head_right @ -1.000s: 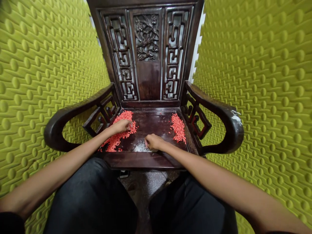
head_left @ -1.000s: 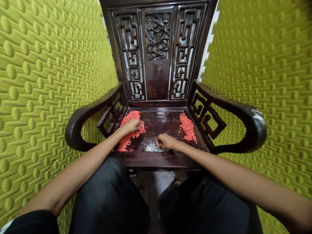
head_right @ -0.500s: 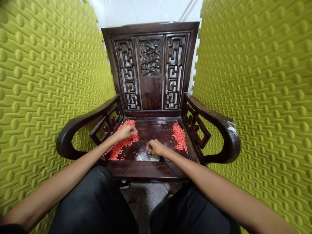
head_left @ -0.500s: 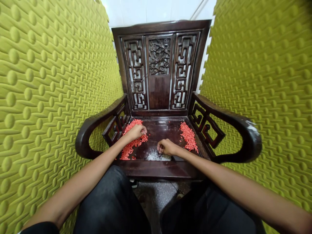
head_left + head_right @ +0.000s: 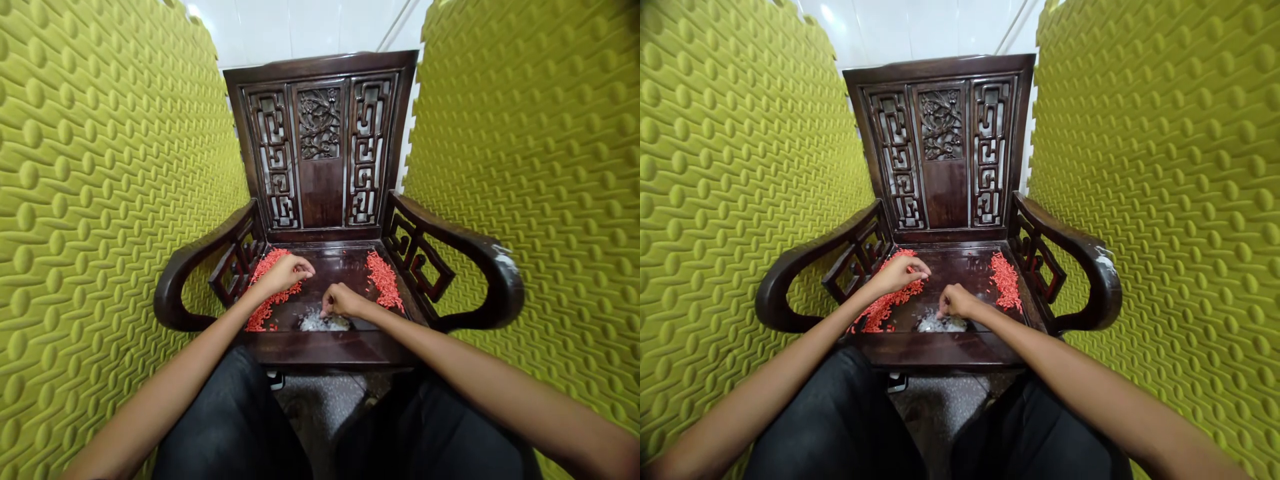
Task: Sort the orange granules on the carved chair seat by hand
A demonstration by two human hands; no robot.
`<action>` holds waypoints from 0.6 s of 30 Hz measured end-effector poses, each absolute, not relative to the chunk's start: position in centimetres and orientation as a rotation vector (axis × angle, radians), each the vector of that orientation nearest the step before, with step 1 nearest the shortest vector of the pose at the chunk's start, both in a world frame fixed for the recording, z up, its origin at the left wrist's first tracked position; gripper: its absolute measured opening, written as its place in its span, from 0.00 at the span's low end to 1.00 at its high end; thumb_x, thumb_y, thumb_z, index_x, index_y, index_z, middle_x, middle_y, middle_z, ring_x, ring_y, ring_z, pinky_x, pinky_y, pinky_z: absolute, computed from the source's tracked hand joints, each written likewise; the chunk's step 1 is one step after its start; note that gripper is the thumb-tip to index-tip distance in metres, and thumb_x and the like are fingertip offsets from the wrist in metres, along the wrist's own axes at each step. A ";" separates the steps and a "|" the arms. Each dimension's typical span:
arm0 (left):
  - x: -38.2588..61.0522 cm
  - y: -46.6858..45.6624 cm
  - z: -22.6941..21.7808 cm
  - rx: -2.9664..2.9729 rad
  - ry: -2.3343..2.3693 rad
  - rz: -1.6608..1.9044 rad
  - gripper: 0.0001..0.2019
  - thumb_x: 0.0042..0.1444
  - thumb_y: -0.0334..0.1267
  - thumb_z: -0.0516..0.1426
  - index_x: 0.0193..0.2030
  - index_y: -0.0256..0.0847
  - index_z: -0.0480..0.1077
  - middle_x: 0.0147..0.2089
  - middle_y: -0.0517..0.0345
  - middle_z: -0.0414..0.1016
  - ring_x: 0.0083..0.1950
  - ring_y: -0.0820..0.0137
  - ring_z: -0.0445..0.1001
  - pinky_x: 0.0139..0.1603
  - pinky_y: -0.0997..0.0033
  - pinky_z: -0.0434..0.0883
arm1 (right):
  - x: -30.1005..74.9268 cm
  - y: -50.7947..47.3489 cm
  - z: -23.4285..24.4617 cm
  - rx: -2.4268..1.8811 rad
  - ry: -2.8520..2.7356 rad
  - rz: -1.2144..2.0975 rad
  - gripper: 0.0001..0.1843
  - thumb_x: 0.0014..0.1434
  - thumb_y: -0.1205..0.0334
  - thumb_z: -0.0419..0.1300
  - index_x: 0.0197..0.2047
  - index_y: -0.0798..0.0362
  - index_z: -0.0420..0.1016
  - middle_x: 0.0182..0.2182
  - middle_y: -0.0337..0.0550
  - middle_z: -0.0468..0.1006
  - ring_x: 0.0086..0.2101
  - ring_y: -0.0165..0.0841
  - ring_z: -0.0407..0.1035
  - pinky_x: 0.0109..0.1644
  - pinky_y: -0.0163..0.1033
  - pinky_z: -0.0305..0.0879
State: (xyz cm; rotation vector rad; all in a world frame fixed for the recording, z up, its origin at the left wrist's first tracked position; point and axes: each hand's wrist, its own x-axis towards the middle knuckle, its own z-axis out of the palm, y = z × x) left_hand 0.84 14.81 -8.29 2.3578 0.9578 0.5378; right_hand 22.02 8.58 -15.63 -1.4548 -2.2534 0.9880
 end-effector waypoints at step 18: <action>2.1 13.4 -7.7 2.099 0.908 0.793 0.05 0.52 0.35 0.66 0.35 0.36 0.82 0.34 0.51 0.85 0.34 0.68 0.79 0.38 0.70 0.73 | 23.1 8.8 -14.0 -1.399 -2.158 1.052 0.04 0.48 0.72 0.68 0.29 0.57 0.85 0.26 0.42 0.85 0.29 0.30 0.75 0.34 0.31 0.64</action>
